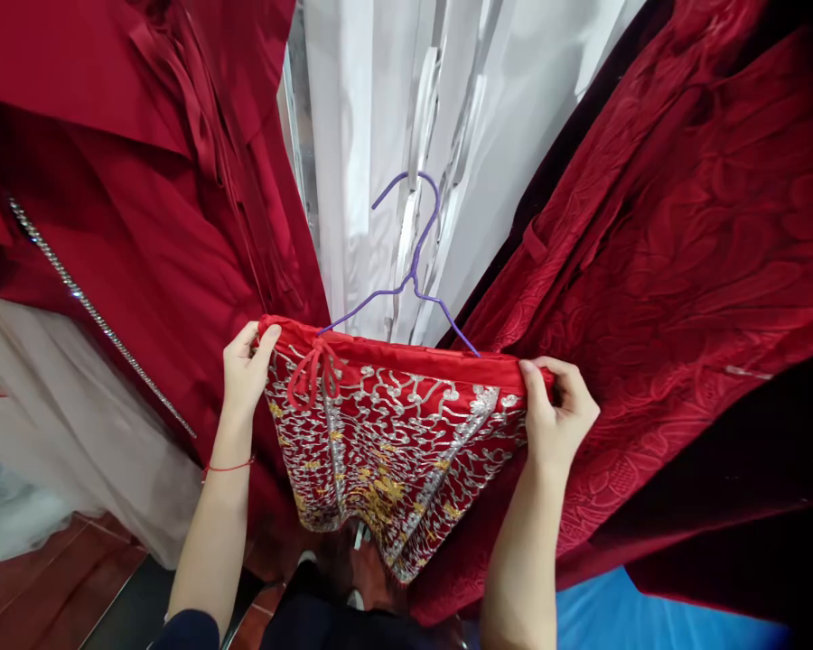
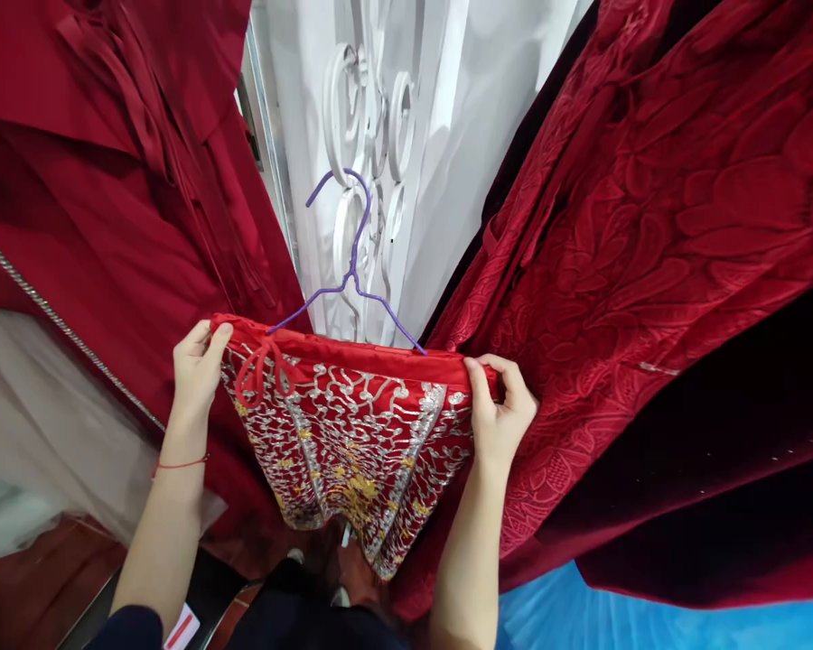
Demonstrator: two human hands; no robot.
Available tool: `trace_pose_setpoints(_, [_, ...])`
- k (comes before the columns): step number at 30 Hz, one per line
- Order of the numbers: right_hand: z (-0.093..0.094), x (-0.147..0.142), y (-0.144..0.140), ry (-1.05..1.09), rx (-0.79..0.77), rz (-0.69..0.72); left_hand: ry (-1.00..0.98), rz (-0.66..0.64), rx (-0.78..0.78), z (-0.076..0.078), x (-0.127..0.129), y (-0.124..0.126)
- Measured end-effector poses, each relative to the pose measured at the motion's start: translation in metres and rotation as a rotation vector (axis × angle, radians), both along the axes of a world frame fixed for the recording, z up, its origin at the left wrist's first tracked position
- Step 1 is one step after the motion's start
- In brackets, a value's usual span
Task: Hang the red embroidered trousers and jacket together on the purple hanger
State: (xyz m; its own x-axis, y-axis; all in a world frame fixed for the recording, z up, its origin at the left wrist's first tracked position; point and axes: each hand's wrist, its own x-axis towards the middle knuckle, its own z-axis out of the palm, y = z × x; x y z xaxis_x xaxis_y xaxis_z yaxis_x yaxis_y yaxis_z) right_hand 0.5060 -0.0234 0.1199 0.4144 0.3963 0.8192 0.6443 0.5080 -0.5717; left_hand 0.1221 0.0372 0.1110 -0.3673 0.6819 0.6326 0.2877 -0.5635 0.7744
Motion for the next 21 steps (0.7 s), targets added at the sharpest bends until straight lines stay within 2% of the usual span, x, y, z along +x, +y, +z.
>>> trace_pose_setpoints(4, [-0.003,-0.008,0.001,-0.018,0.061,-0.125,0.086,0.027,0.017,0.003,0.002,-0.005])
trace_pose_setpoints(9, [-0.003,-0.014,0.008,-0.075,0.002,-0.178,0.172,0.007,0.009,0.001,0.005,-0.004])
trace_pose_setpoints(13, [0.0,-0.018,0.016,-0.036,0.015,-0.338,0.245,0.133,0.03,-0.01,0.0,-0.01])
trace_pose_setpoints(15, [-0.002,-0.032,0.016,-0.033,0.133,-0.448,0.276,0.177,0.023,-0.02,-0.01,-0.024])
trace_pose_setpoints(17, [-0.01,-0.062,0.011,0.033,0.368,-0.521,0.282,0.173,-0.037,-0.033,-0.027,-0.051])
trace_pose_setpoints(19, [-0.029,-0.107,0.001,0.151,0.559,-0.442,0.275,0.153,-0.146,-0.051,-0.049,-0.087])
trace_pose_setpoints(20, [-0.041,-0.136,-0.007,0.161,0.566,-0.32,0.274,0.134,-0.21,-0.061,-0.06,-0.107])
trace_pose_setpoints(21, [-0.055,-0.167,-0.015,0.122,0.444,-0.106,0.274,0.1,-0.278,-0.072,-0.072,-0.128])
